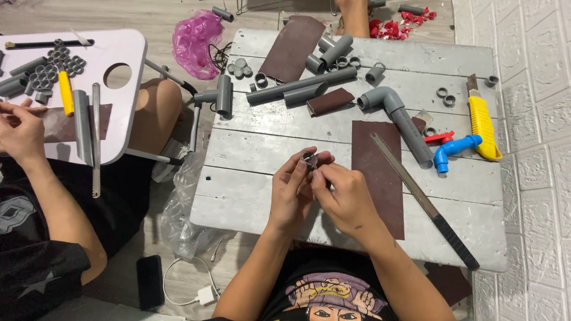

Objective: Sanding the edges of PVC pipe fittings and connectors to remove burrs and ensure a smooth fit.

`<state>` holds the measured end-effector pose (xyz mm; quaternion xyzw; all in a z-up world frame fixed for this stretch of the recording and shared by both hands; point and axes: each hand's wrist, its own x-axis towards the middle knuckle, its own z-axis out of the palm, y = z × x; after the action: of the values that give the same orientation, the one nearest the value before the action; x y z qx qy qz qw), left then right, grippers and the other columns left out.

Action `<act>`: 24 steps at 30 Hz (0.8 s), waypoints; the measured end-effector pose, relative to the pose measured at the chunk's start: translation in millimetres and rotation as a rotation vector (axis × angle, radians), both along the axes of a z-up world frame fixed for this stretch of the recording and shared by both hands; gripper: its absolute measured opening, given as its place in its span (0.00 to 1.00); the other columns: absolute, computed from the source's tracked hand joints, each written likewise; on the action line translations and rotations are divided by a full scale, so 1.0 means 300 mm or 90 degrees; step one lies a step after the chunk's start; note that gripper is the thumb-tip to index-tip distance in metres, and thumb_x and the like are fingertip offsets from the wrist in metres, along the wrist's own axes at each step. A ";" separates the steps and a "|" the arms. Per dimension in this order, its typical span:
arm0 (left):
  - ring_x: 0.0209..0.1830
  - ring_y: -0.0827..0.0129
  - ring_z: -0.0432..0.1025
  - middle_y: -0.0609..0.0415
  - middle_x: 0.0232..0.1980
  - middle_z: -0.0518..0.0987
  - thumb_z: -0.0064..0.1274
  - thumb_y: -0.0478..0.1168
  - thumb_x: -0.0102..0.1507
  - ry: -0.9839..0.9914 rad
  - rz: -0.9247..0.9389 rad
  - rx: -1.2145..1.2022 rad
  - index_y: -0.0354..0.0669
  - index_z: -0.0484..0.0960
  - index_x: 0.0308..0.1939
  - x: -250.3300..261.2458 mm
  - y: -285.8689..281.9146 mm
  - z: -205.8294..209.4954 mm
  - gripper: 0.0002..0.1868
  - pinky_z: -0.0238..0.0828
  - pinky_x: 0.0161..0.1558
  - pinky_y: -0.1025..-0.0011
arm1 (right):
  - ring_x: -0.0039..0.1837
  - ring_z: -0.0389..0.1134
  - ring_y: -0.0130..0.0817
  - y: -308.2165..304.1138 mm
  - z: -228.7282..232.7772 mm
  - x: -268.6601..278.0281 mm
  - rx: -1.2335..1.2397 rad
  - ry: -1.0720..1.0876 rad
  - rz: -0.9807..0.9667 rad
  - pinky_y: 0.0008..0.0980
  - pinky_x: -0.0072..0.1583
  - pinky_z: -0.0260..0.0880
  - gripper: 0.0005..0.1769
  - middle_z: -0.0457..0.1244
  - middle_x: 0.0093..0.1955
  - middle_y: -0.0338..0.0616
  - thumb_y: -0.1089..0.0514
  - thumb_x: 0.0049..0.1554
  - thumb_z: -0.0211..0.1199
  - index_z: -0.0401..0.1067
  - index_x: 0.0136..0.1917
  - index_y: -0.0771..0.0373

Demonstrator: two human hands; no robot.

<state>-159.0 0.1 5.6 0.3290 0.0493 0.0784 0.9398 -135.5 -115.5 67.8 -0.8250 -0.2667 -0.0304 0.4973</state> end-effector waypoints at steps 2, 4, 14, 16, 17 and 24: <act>0.55 0.49 0.78 0.30 0.51 0.81 0.51 0.41 0.69 -0.002 0.007 0.014 0.25 0.73 0.60 0.001 -0.004 -0.012 0.22 0.78 0.57 0.55 | 0.27 0.62 0.38 -0.004 -0.009 -0.002 0.008 0.023 0.009 0.32 0.33 0.65 0.26 0.60 0.21 0.44 0.54 0.68 0.50 0.68 0.28 0.58; 0.54 0.50 0.79 0.30 0.50 0.82 0.51 0.41 0.69 -0.003 0.015 0.028 0.25 0.74 0.60 0.002 -0.005 -0.018 0.22 0.78 0.57 0.55 | 0.27 0.62 0.38 -0.006 -0.014 -0.004 0.017 0.047 0.018 0.32 0.33 0.65 0.26 0.61 0.21 0.45 0.54 0.67 0.50 0.69 0.28 0.58; 0.52 0.56 0.79 0.34 0.47 0.83 0.49 0.42 0.70 -0.018 0.063 0.096 0.29 0.76 0.59 0.003 -0.018 -0.033 0.19 0.77 0.56 0.60 | 0.28 0.62 0.39 0.005 -0.042 0.001 0.019 0.098 0.019 0.36 0.35 0.66 0.26 0.61 0.23 0.47 0.52 0.67 0.50 0.68 0.27 0.56; 0.52 0.56 0.79 0.34 0.47 0.83 0.49 0.41 0.70 -0.020 0.069 0.098 0.29 0.76 0.59 0.003 -0.022 -0.042 0.19 0.77 0.56 0.61 | 0.28 0.62 0.39 0.005 -0.051 0.004 0.017 0.102 0.016 0.36 0.36 0.66 0.26 0.60 0.23 0.48 0.52 0.66 0.50 0.68 0.27 0.56; 0.52 0.57 0.79 0.34 0.47 0.83 0.50 0.42 0.70 -0.019 0.068 0.121 0.29 0.76 0.59 0.001 -0.020 -0.044 0.19 0.77 0.56 0.61 | 0.28 0.62 0.39 0.006 -0.054 0.006 0.024 0.104 0.010 0.36 0.36 0.66 0.25 0.61 0.23 0.47 0.53 0.66 0.51 0.68 0.27 0.56; 0.49 0.59 0.79 0.35 0.46 0.83 0.50 0.43 0.70 -0.013 0.098 0.144 0.29 0.76 0.58 -0.002 -0.029 -0.039 0.19 0.77 0.54 0.61 | 0.28 0.63 0.38 0.006 -0.065 0.002 0.039 0.135 0.008 0.34 0.36 0.66 0.25 0.62 0.23 0.46 0.54 0.65 0.51 0.68 0.26 0.56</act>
<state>-159.4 -8.7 -6.1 0.4274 0.0555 0.1587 0.8883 -135.0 -113.5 48.3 -0.8063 -0.2169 0.0522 0.5479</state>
